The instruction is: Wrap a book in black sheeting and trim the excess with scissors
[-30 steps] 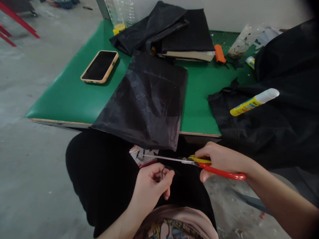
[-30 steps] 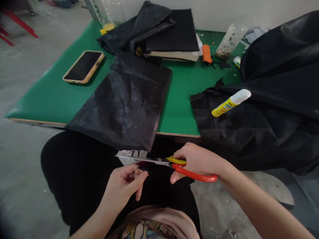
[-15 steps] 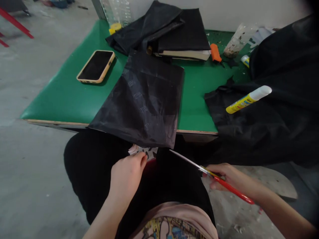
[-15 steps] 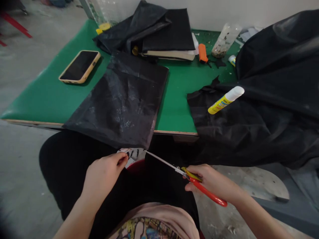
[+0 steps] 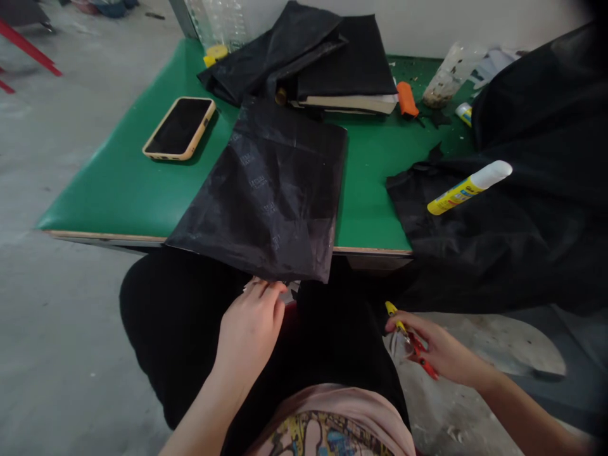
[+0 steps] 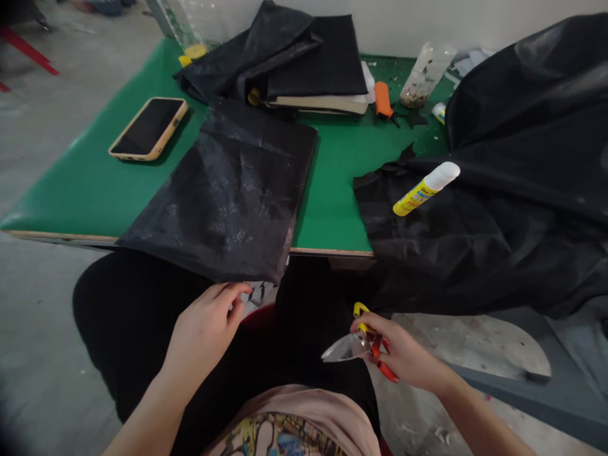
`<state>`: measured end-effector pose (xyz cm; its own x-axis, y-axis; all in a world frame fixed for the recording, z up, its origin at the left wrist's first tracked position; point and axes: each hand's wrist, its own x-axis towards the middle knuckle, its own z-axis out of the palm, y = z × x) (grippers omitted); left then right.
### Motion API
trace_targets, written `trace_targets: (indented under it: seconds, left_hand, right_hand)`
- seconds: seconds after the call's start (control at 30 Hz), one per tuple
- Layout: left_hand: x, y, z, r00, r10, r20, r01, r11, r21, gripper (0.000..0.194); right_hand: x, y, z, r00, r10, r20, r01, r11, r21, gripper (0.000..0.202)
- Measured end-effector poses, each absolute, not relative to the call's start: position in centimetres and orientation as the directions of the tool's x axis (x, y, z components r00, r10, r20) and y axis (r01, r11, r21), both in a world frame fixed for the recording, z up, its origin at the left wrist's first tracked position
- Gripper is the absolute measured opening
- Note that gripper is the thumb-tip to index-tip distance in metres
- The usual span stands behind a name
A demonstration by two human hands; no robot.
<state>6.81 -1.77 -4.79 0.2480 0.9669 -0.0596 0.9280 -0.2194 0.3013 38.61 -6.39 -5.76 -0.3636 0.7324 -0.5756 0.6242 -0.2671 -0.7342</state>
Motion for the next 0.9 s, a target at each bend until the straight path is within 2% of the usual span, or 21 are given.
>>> trace_targets:
  seconds: [0.07, 0.13, 0.27, 0.3, 0.33, 0.4, 0.5, 0.6, 0.67, 0.77, 0.83, 0.9]
  left_hand:
    - [7.0, -1.9, -4.7, 0.239, 0.968, -0.078, 0.928, -0.204, 0.312, 0.021]
    - [6.9, -2.0, -4.7, 0.24, 0.967, -0.089, 0.937, -0.207, 0.283, 0.022]
    - [6.6, -2.0, -4.8, 0.204, 0.97, -0.134, 0.965, -0.176, 0.194, 0.025]
    - [6.5, -2.0, -4.8, 0.192, 0.969, -0.153, 0.968, -0.161, 0.192, 0.027]
    - [6.6, -2.1, -4.9, 0.185, 0.969, -0.163, 0.965, -0.148, 0.217, 0.027]
    - [6.9, -2.2, -4.8, 0.189, 0.973, -0.135, 0.922, -0.129, 0.365, 0.024]
    - [8.0, -2.7, -4.3, 0.159, 0.987, -0.038, 0.711, -0.088, 0.698, 0.02]
    - [9.5, -3.1, -3.6, 0.053, 0.991, -0.124, 0.403, 0.092, 0.911, 0.012]
    - [10.6, -3.2, -3.4, 0.01, 0.969, -0.248, 0.152, 0.243, 0.958, 0.011]
    - [11.8, -2.8, -3.9, -0.012, 0.93, -0.368, -0.193, 0.359, 0.913, 0.01]
    - [12.3, -2.5, -4.3, -0.053, 0.915, -0.399, -0.299, 0.367, 0.881, 0.01]
    - [12.7, -2.2, -4.5, -0.105, 0.903, -0.416, -0.321, 0.365, 0.874, 0.011]
  right_hand:
    - [38.2, -6.6, -6.0, -0.353, 0.728, -0.588, 0.622, -0.287, -0.728, 0.019]
    - [38.3, -6.7, -6.3, -0.356, 0.72, -0.596, 0.628, -0.289, -0.723, 0.026]
    - [39.0, -6.6, -6.2, -0.496, 0.652, -0.574, 0.587, -0.236, -0.774, 0.069]
    - [39.1, -6.5, -6.0, -0.523, 0.631, -0.573, 0.579, -0.23, -0.782, 0.073]
    - [39.2, -6.3, -5.8, -0.534, 0.615, -0.581, 0.579, -0.236, -0.781, 0.072]
    - [39.3, -5.8, -5.1, -0.547, 0.591, -0.593, 0.58, -0.243, -0.778, 0.066]
    - [39.3, -4.7, -4.1, -0.606, 0.575, -0.549, 0.548, -0.198, -0.813, 0.068]
    - [39.4, -3.5, -3.1, -0.643, 0.563, -0.519, 0.535, -0.154, -0.83, 0.078]
    - [39.5, -2.7, -2.7, -0.655, 0.545, -0.523, 0.535, -0.154, -0.83, 0.08]
    - [39.6, -1.5, -2.7, -0.685, 0.509, -0.521, 0.524, -0.151, -0.838, 0.082]
    - [39.7, -0.9, -3.1, -0.69, 0.485, -0.537, 0.537, -0.154, -0.829, 0.081]
    - [39.6, -0.2, -3.6, -0.69, 0.472, -0.549, 0.547, -0.157, -0.822, 0.078]
